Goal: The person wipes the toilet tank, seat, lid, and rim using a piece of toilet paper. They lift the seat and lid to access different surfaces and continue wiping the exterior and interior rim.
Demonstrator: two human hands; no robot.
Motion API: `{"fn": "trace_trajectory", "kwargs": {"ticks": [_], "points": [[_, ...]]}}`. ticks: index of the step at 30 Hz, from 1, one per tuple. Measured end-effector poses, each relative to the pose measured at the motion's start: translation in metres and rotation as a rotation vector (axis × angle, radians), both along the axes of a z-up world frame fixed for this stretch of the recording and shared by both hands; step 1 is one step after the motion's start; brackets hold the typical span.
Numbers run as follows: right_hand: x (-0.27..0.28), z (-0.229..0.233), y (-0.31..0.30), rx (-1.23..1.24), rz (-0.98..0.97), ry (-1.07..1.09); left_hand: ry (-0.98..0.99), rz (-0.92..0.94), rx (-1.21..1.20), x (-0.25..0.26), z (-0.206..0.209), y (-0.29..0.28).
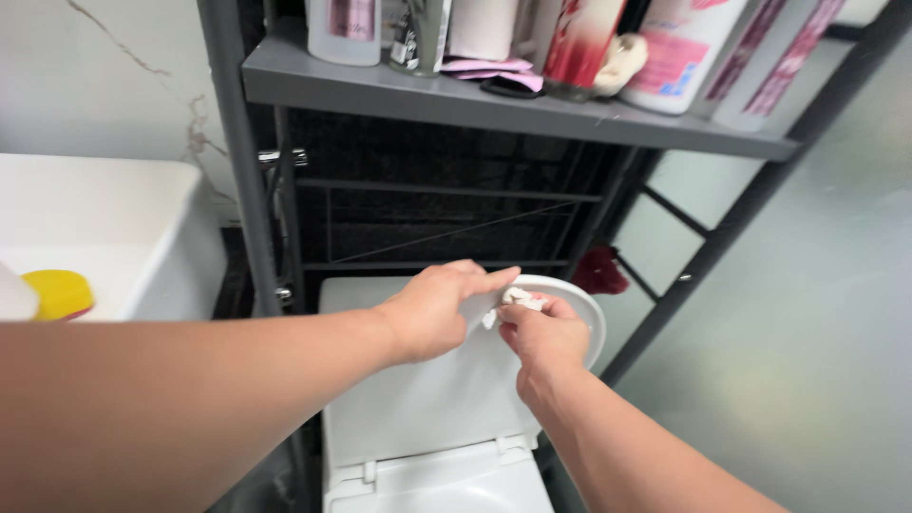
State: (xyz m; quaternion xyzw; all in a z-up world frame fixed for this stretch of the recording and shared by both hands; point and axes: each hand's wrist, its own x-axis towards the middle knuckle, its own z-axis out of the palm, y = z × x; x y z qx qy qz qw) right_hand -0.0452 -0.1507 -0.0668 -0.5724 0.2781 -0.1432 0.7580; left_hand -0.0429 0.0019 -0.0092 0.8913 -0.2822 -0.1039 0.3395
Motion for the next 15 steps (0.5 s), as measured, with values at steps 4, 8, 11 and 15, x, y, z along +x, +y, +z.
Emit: {"fn": "trace_trajectory", "kwargs": {"ticks": [4, 8, 11, 15], "points": [[-0.021, 0.026, -0.002, -0.130, 0.006, 0.014, 0.014, -0.026, -0.043, -0.008, -0.002, 0.003], [-0.038, 0.047, -0.005, -0.387, -0.038, -0.077, -0.015, -0.060, -0.049, -0.010, -0.002, 0.007], [-0.035, 0.059, -0.014, -0.592, -0.068, -0.073, -0.028, -0.075, -0.017, -0.008, -0.001, 0.010], [-0.023, 0.067, -0.028, -0.870, -0.022, 0.109, 0.056, -0.020, -0.030, -0.008, -0.003, 0.012]]}}
